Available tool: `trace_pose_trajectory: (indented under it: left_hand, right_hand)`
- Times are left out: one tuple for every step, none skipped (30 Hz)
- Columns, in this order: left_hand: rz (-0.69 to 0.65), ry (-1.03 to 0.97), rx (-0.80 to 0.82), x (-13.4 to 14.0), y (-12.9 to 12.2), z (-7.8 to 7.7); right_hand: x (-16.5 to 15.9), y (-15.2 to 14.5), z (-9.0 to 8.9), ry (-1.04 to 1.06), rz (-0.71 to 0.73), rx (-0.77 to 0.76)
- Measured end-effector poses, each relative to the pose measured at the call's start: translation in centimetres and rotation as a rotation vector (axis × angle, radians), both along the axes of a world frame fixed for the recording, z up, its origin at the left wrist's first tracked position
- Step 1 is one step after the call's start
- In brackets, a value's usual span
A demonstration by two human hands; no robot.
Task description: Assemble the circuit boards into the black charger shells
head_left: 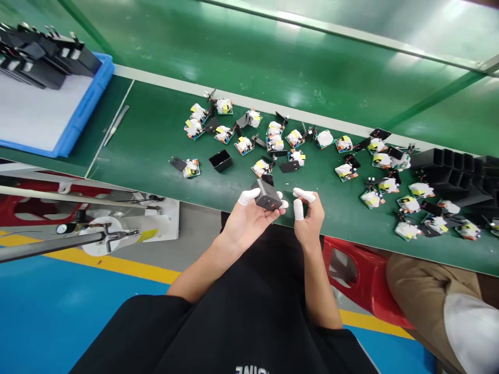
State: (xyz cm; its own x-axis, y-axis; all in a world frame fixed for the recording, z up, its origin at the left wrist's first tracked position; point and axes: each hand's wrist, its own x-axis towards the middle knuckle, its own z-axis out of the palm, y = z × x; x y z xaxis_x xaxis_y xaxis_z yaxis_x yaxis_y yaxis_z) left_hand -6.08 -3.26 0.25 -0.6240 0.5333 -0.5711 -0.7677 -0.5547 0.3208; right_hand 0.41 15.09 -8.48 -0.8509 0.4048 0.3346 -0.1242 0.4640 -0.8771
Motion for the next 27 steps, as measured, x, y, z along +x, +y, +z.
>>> trace_pose_trajectory:
  left_hand:
    - [0.002,-0.045,0.009,0.2,0.2,0.6]
    - [0.001,-0.072,0.011,0.4,0.4,1.1]
    - [-0.009,-0.086,0.01,0.6,0.6,1.4]
    - [-0.027,-0.085,0.005,0.8,0.8,1.6]
    - [-0.05,-0.066,-0.006,1.0,1.1,1.7]
    - [-0.076,-0.027,-0.021,1.3,1.3,1.7]
    - [-0.094,0.03,-0.043,1.5,1.6,1.8]
    - [-0.102,0.098,-0.073,1.7,2.0,1.9]
    - [-0.099,0.173,-0.108,2.0,2.3,2.0]
    - [-0.086,0.249,-0.146,2.2,2.7,2.2]
    - [-0.069,0.316,-0.184,2.3,3.0,2.4]
    - [-0.054,0.371,-0.221,2.4,3.3,2.6]
    - [-0.044,0.414,-0.254,2.5,3.6,2.7]
    - [-0.041,0.446,-0.284,2.5,3.9,2.8]
    - [-0.042,0.472,-0.312,2.5,4.0,2.9]
    - [-0.042,0.497,-0.336,2.4,4.2,2.9]
    - [-0.041,0.525,-0.353,2.4,4.3,2.9]
    - [-0.036,0.556,-0.362,2.3,4.3,2.8]
    - [-0.027,0.586,-0.365,2.3,4.4,2.8]
    - [-0.017,0.61,-0.361,2.2,4.3,2.7]
    - [-0.003,0.621,-0.351,2.2,4.3,2.7]
    - [0.013,0.614,-0.335,2.3,4.3,2.7]
    - [0.033,0.594,-0.318,2.3,4.3,2.8]
    - [0.052,0.571,-0.302,2.4,4.2,2.8]
    - [0.062,0.553,-0.292,2.4,4.2,2.9]
    - [0.061,0.546,-0.291,2.5,4.1,2.9]
    - [0.051,0.551,-0.299,2.6,4.1,3.0]
  right_hand:
    - [0.0,0.2,-0.3,-0.003,-0.005,-0.024]
    - [0.1,0.4,-0.5,-0.001,-0.003,-0.049]
    - [0.2,0.5,-0.5,0.0,0.008,-0.071]
    - [0.4,0.5,-0.6,-0.002,0.025,-0.085]
    - [0.6,0.6,-0.5,-0.007,0.04,-0.09]
    - [0.7,0.6,-0.4,-0.014,0.051,-0.091]
    - [0.8,0.7,-0.3,-0.02,0.057,-0.092]
    - [0.9,0.7,-0.2,-0.023,0.06,-0.096]
    - [0.9,0.7,0.0,-0.022,0.061,-0.1]
    - [0.9,0.7,0.1,-0.02,0.063,-0.104]
    - [0.8,0.7,0.2,-0.017,0.063,-0.105]
    - [0.7,0.7,0.2,-0.014,0.063,-0.106]
    - [0.7,0.7,0.3,-0.01,0.065,-0.104]
    - [0.6,0.7,0.4,-0.007,0.064,-0.101]
    - [0.6,0.6,0.4,-0.007,0.062,-0.097]
    - [0.6,0.5,0.5,-0.006,0.058,-0.097]
    - [0.6,0.4,0.6,-0.006,0.056,-0.102]
    - [0.6,0.4,0.6,-0.006,0.058,-0.108]
    - [0.6,0.3,0.7,-0.006,0.058,-0.112]
    - [0.5,0.3,0.8,-0.004,0.059,-0.115]
    - [0.5,0.3,0.8,-0.001,0.061,-0.116]
    - [0.5,0.3,0.9,0.002,0.061,-0.113]
    - [0.5,0.2,0.9,0.002,0.06,-0.109]
    - [0.5,0.2,0.9,0.001,0.057,-0.104]
    - [0.5,0.2,1.0,0.0,0.055,-0.1]
    - [0.5,0.2,1.0,-0.002,0.054,-0.096]
    - [0.5,0.2,1.0,-0.005,0.055,-0.093]
